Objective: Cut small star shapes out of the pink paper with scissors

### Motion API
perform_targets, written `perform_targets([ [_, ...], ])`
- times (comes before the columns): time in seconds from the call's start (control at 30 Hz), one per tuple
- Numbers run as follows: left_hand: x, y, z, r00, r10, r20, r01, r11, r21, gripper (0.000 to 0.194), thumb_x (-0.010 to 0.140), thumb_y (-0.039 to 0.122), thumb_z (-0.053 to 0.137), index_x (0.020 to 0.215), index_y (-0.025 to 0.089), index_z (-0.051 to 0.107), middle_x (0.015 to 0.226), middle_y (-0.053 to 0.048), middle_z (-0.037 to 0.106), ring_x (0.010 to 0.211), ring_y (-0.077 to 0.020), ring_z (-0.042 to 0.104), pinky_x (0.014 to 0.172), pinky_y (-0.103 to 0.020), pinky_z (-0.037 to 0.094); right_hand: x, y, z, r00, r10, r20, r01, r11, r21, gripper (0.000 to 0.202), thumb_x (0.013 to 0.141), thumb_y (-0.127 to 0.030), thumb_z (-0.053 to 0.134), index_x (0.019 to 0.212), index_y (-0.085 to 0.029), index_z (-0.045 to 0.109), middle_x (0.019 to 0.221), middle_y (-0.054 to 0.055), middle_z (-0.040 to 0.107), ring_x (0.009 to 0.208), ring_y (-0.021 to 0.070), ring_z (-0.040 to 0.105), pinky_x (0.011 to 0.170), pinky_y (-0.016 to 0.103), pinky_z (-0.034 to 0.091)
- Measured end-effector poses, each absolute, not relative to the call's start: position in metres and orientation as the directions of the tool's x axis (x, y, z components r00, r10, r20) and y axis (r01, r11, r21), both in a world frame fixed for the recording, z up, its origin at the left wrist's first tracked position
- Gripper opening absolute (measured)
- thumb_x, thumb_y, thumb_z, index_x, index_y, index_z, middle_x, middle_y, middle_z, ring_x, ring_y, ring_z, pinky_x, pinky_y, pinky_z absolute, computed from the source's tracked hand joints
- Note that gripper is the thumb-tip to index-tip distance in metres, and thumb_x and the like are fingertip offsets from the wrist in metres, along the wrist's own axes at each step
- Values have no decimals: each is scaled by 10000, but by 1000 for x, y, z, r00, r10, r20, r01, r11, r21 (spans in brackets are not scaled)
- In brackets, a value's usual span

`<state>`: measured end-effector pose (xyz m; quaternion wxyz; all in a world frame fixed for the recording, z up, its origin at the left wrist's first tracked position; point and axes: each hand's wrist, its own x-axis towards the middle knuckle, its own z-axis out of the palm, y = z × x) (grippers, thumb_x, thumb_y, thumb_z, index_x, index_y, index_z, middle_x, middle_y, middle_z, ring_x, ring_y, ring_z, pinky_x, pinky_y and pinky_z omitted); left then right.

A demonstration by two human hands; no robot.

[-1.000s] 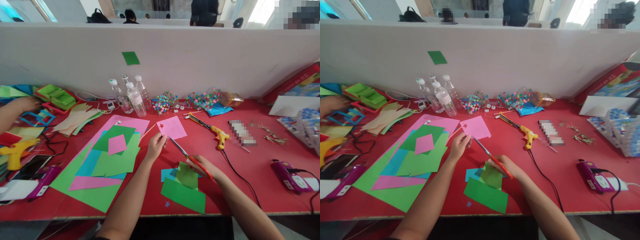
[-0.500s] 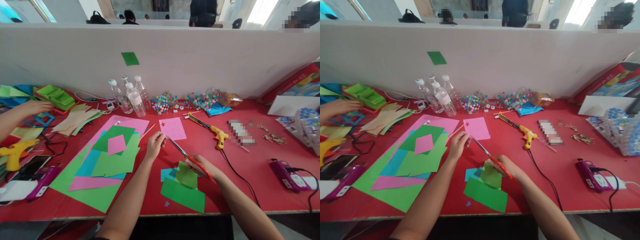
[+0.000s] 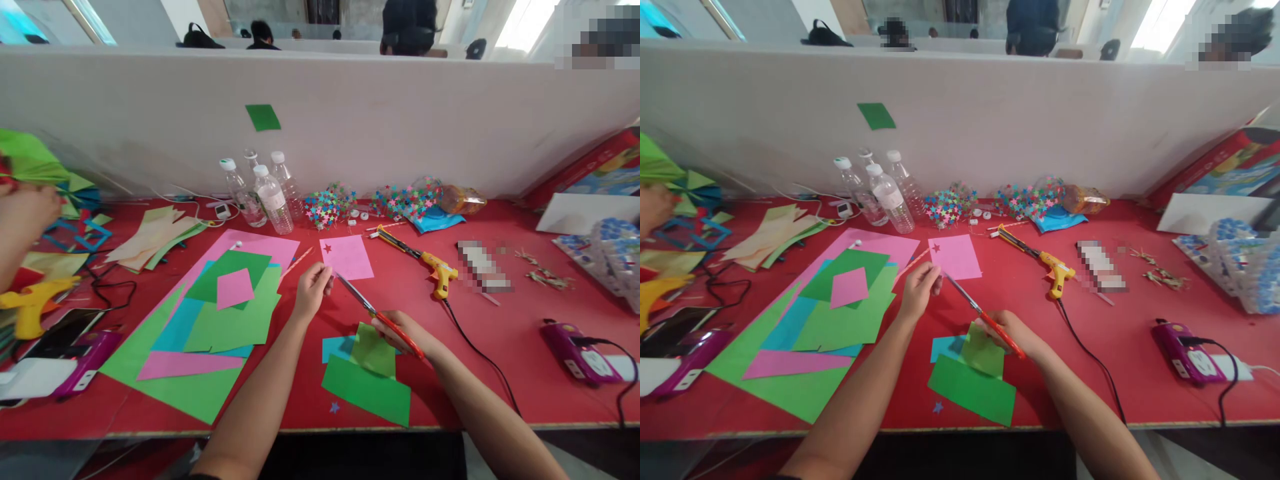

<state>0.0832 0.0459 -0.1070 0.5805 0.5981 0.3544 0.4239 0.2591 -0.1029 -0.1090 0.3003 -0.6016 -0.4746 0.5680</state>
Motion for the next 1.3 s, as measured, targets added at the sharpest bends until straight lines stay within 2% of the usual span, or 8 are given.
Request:
perform_targets([
  [0.27, 84, 43, -107, 391, 913, 119, -61, -104, 993, 361, 823, 458, 596, 619, 183, 482, 517, 44, 501, 434, -60, 466, 432, -182, 361, 258, -103, -106, -150, 919, -365, 225, -327, -918, 633, 767, -821, 447, 671, -196, 443, 459, -78, 345, 381, 57, 310, 364, 205, 231],
  [0.57, 84, 43, -108, 385, 915, 125, -65, -108, 992, 357, 829, 447, 590, 613, 186, 478, 520, 41, 504, 431, -61, 468, 424, -183, 363, 258, -103, -111, -133, 933, -334, 272, -290, -918, 597, 797, -771, 474, 644, -206, 360, 523, -74, 306, 432, 48, 276, 392, 205, 203],
  [0.83, 85, 43, -108, 375, 919, 123, -78, -100, 992, 336, 823, 423, 595, 612, 183, 492, 518, 43, 512, 424, -59, 473, 420, -181, 366, 257, -101, -110, -124, 932, -339, 257, -300, -919, 618, 769, -799, 476, 637, -206, 365, 501, -81, 309, 400, 39, 270, 380, 204, 186],
  [1.17, 91, 38, -112, 342, 938, 57, -248, 31, 968, 256, 775, 381, 661, 661, 161, 594, 547, 15, 615, 431, -78, 532, 437, -203, 411, 258, -102, -120, -183, 932, -313, 122, -294, -948, 627, 794, -810, 428, 680, -195, 463, 393, -87, 368, 303, 53, 295, 324, 206, 211],
  [1.3, 96, 35, -117, 324, 946, 16, -305, 89, 948, 226, 738, 362, 696, 702, 143, 651, 581, -12, 658, 447, -93, 563, 443, -215, 423, 258, -102, -124, -149, 933, -327, 109, -313, -943, 619, 808, -795, 428, 684, -190, 479, 385, -84, 378, 307, 54, 305, 330, 201, 230],
])
